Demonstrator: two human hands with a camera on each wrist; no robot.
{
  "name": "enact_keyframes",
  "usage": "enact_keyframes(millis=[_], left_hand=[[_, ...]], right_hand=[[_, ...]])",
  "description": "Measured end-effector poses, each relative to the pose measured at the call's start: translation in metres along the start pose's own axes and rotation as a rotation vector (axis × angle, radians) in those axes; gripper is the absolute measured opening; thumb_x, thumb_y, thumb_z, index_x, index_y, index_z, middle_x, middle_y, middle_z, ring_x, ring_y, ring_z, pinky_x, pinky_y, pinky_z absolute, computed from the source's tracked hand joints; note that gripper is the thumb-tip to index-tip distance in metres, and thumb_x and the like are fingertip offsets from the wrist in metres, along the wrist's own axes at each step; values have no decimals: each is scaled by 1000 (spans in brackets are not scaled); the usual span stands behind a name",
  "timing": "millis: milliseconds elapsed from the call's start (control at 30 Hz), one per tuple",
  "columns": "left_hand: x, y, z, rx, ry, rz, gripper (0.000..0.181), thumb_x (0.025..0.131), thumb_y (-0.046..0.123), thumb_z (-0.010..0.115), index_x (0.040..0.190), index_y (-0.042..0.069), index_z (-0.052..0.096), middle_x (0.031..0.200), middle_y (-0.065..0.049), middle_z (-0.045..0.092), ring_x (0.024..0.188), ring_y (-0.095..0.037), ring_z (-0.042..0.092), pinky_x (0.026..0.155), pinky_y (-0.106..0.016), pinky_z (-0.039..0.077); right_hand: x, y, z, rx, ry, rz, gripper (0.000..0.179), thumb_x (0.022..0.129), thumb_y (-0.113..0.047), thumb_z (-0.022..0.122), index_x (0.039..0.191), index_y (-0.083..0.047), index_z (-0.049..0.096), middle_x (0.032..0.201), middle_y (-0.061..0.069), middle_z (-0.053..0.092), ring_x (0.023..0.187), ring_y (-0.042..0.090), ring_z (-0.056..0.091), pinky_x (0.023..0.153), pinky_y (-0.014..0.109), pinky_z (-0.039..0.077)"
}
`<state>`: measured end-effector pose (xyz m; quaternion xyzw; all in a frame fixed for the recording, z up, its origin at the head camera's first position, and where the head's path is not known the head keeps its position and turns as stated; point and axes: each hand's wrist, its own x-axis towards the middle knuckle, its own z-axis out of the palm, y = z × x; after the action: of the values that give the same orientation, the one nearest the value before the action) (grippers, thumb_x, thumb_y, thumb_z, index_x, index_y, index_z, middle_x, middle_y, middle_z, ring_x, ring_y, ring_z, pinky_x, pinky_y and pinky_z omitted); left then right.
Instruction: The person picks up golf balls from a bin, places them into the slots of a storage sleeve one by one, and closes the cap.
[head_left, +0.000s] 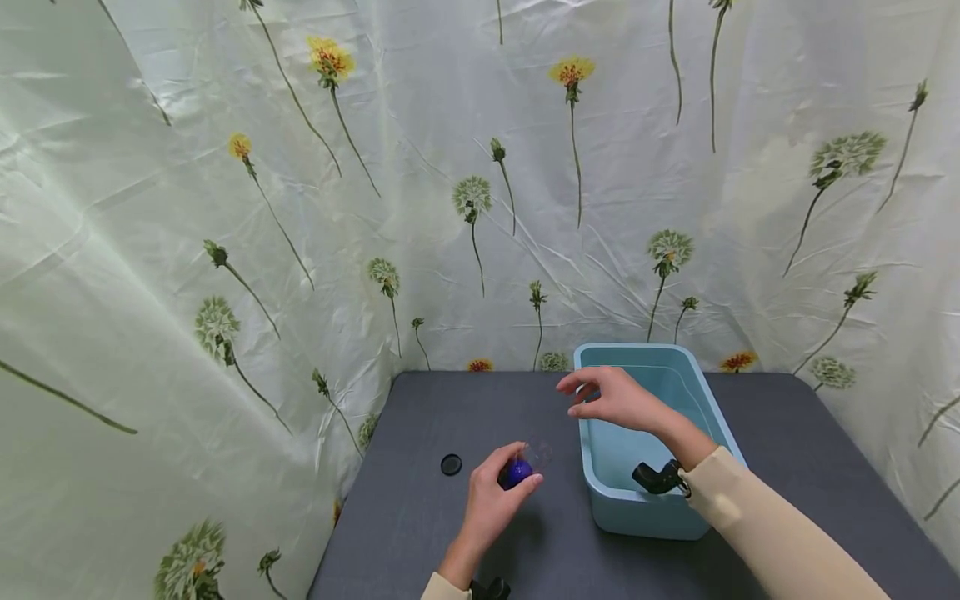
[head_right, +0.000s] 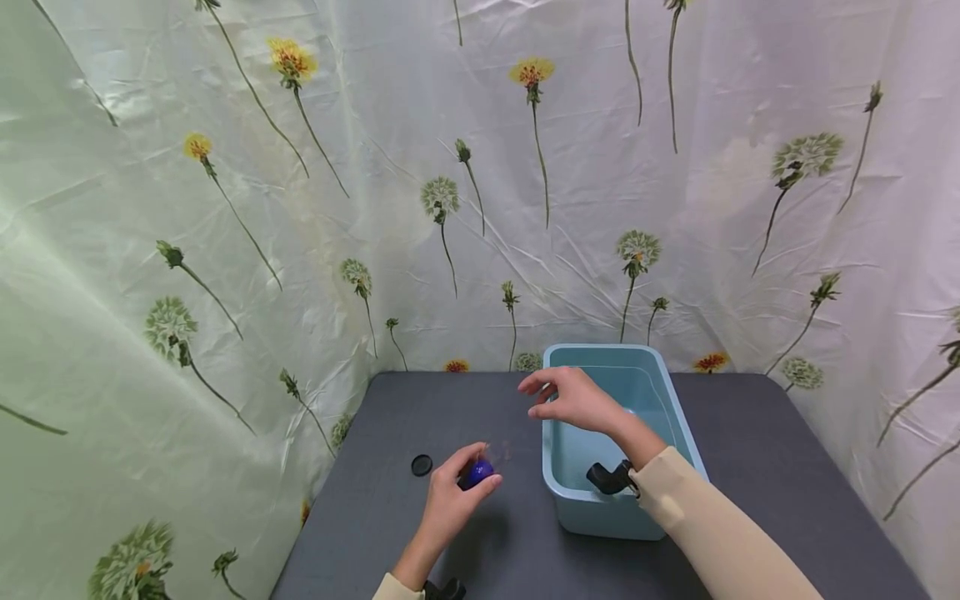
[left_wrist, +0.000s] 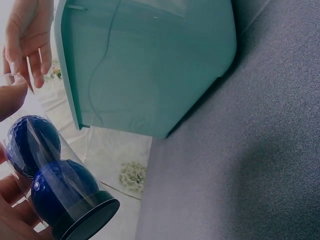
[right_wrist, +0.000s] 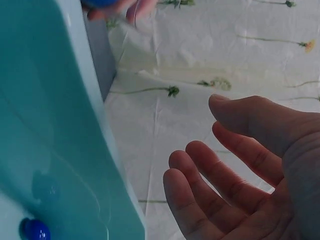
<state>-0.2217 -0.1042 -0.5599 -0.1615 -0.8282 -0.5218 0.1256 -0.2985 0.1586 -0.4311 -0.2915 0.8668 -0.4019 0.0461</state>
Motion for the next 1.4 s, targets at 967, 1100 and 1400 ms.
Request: enact_keyframes(millis=[967,1100,1400], left_hand=[[8,-11,1,-18,17,24,49,85,34,83,129,28,64,117,8,67,103,-12,64,86,-33,55],[8,-13,0,-14,32,29,49,84,32,83,129,23,66,115,8,67,102,-12,64,85,-33,55],[8,-12,1,-7,20,32,48,85,29,84,128,27,65,114,8,67,100,-11,64,83,-32,55]], right_hand=[[46,101,-22,141,77,210,28,93,-7,71,119,-1,65,116,22,66,103,34,63,83,50,54],[46,112,-20,147,78,222,28,92,-7,72,117,2,66,115,22,66,100,31,64,81,48,55],[44,137,-10,115,-14,300,41,93,-6,70,129,10,60,123,29,63,98,27,65,77,49,54]])
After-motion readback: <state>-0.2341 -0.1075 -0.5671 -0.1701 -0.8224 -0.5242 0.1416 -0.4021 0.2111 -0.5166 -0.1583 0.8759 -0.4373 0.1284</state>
